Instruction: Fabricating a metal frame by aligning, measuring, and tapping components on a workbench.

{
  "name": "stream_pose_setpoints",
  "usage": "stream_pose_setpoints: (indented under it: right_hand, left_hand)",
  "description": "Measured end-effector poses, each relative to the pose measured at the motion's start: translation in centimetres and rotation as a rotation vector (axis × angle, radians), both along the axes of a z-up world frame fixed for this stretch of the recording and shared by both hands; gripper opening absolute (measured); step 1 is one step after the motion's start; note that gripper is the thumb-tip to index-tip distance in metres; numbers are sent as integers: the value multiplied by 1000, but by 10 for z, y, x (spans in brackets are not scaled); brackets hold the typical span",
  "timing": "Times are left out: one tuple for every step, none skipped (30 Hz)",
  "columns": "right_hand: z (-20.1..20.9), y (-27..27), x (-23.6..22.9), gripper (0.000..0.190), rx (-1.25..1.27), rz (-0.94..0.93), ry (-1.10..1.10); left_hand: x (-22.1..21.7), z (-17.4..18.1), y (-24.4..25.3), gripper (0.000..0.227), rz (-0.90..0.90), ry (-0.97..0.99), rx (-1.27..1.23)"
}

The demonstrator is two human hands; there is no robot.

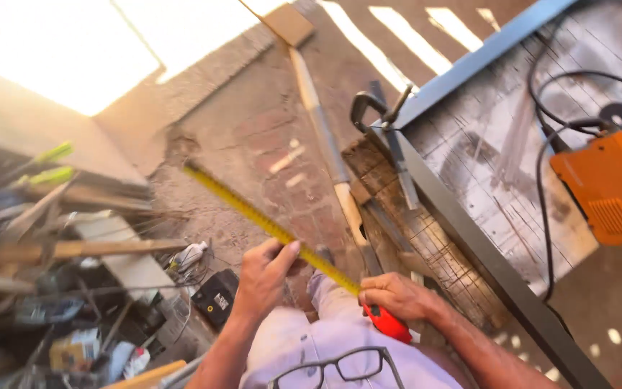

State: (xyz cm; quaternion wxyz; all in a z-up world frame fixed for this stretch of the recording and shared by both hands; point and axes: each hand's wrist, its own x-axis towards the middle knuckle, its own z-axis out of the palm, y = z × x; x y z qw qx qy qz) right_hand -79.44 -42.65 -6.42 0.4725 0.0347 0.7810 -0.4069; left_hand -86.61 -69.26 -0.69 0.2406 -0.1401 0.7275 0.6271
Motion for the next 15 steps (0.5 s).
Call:
stream_pose_setpoints:
  right_hand:
    - [-21, 9, 2, 27, -173, 63, 190]
    - [-45, 18, -12, 33, -329, 120, 422]
    - [-20, 14, -35, 33, -314, 85, 444]
    - [4, 9, -42, 28, -240, -149, 196]
    - [27, 4, -50, 22, -171, -383, -53]
    - [24, 5, -53, 22, -158, -444, -53]
    - [22, 3, -56, 20, -150, -551, -107]
    - [22, 1, -62, 17, -141, -651, -147]
    - [27, 1, -71, 17, -126, -705, -134]
    - [31, -1, -78, 18, -89, -743, -157]
    - [37, -6, -86, 20, -53, -780, -180]
    - [32, -6, -88, 20, -42, -822, -166]
    - [27, -7, -92, 21, -10, -819, -103]
    - [21, -16, -94, 22, 13, -816, -51]
    - [31, -29, -100, 22, 14, -858, -47]
  left_hand:
    - [-14, -11, 7, 23, -77, 51, -6]
    - [-44, -22, 15, 21, -163, 137, -5]
    - [-72, -14, 26, 21, -202, 154, 2]
    - [-87, -8, 37, 19, -202, -25, 88]
    - [-101, -4, 48, 24, -199, -207, 165]
    - [-117, -14, 55, 24, -259, -219, 174]
    - [-133, -23, 61, 24, -312, -198, 175]
    - [-151, -31, 67, 26, -359, -164, 183]
    - [-171, -29, 76, 26, -414, -163, 199]
    - [-188, -27, 82, 26, -451, -184, 162]
    - [-205, -25, 86, 26, -487, -203, 125]
    - [-226, -26, 93, 26, -530, -195, 137]
    - [-248, -26, 99, 27, -552, -158, 160]
    - [-267, -25, 99, 28, -573, -129, 171]
    - [-292, -24, 101, 28, -615, -129, 172]
